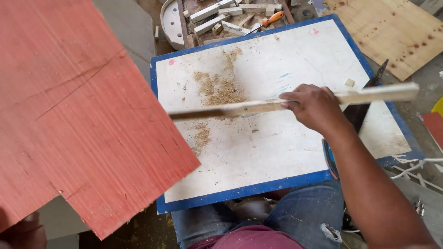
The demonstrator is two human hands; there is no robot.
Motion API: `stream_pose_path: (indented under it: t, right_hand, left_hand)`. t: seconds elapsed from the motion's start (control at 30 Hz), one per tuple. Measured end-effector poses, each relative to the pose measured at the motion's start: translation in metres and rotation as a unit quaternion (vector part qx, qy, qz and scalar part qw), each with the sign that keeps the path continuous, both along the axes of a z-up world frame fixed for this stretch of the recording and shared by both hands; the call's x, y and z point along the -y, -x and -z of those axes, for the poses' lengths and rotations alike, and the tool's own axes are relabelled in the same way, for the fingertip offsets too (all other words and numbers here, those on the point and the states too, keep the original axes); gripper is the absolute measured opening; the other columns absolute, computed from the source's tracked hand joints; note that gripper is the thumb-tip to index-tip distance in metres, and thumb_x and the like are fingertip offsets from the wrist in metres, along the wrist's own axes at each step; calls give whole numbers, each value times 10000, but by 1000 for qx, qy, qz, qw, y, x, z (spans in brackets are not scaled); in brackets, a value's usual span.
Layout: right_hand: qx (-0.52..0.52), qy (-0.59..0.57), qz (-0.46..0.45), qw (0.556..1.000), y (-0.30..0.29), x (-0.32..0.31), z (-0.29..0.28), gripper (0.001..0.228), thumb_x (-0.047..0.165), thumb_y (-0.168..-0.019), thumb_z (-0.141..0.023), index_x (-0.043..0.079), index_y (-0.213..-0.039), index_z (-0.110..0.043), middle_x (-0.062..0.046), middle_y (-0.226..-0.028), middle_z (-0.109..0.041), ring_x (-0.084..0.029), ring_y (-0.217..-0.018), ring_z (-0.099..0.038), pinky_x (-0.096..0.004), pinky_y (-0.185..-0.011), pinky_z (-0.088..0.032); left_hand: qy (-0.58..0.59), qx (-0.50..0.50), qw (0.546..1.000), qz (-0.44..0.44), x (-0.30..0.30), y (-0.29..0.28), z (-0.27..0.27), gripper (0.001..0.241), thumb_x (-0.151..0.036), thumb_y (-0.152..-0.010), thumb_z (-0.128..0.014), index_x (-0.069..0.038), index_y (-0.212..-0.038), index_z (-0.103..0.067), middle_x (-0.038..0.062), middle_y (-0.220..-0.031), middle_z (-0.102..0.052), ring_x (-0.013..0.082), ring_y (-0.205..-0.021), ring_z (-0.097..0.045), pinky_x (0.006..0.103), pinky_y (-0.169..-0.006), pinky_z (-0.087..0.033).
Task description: Using a hand saw to cut a thin red wood panel on a workbench.
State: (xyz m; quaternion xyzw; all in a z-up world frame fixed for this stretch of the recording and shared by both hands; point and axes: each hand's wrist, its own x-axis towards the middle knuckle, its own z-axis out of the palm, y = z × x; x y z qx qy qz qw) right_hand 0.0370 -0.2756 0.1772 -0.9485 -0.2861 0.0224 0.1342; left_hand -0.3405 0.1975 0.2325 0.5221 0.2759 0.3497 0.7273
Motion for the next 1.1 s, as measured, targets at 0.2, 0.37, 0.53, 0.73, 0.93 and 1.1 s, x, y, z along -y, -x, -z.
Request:
stream_pose_path:
  t: [0.2, 0.37, 0.53, 0.73, 0.93, 1.1]
  right_hand:
    - [8, 8, 209, 978, -19, 72, 0, 368, 454, -1153, -469, 403, -1472, -645, -57, -1064, -733, -369, -975, -725, -567, -907, -510]
    - [-85, -17, 283, 955, -9, 128, 16, 614, 403, -952, -641, 226, -1538, -591, -270, -1308, -692, -526, -1222, -609, -614, -1029, -457]
    - [-77, -55, 333, 938, 33, 145, 37, 645, 308, -929, -677, 251, -1561, -564, -262, -1297, -689, -476, -1206, -620, -564, -1019, -481]
    - [-204, -163, 344, 902, 83, 79, 6, 626, 193, -938, -646, 215, -1552, -528, -289, -1353, -632, -494, -1252, -585, -592, -1055, -459]
    - [-122, -88, 210, 966, 48, 48, 56, 595, 115, -961, -601, 101, -1549, -510, -284, -1333, -647, -484, -1240, -607, -608, -1023, -494]
    - [-76, -35, 192, 978, 8, 27, 109, 579, 204, -939, -666, 180, -1511, -575, -155, -1233, -710, -385, -1148, -685, -535, -931, -560]
  left_hand:
    - [54, 68, 996, -32, 40, -19, 118, 257, -323, -995, -595, -209, -1173, -741, 72, -1075, -766, 264, -946, -780, 388, -836, -655]
    - [173, 47, 984, 23, 130, -106, 229, 251, -170, -900, -721, -48, -1119, -710, 181, -1025, -734, 346, -866, -744, 523, -740, -655]
    - [237, -33, 970, 40, 180, -182, 251, 426, -121, -890, -792, 53, -1229, -601, 146, -1207, -640, 249, -956, -683, 501, -844, -665]
    - [380, -70, 922, 18, 195, -202, 173, 487, -70, -918, -759, 174, -1212, -457, 187, -1176, -353, 282, -1044, -592, 450, -872, -692]
    - [368, -114, 923, 11, 187, -189, 188, 427, -115, -893, -806, 98, -1135, -525, 175, -1091, -423, 306, -938, -659, 394, -766, -707]
    - [349, -136, 927, 20, 193, -178, 199, 434, -114, -875, -829, 129, -1100, -549, 198, -1063, -481, 301, -893, -683, 439, -745, -715]
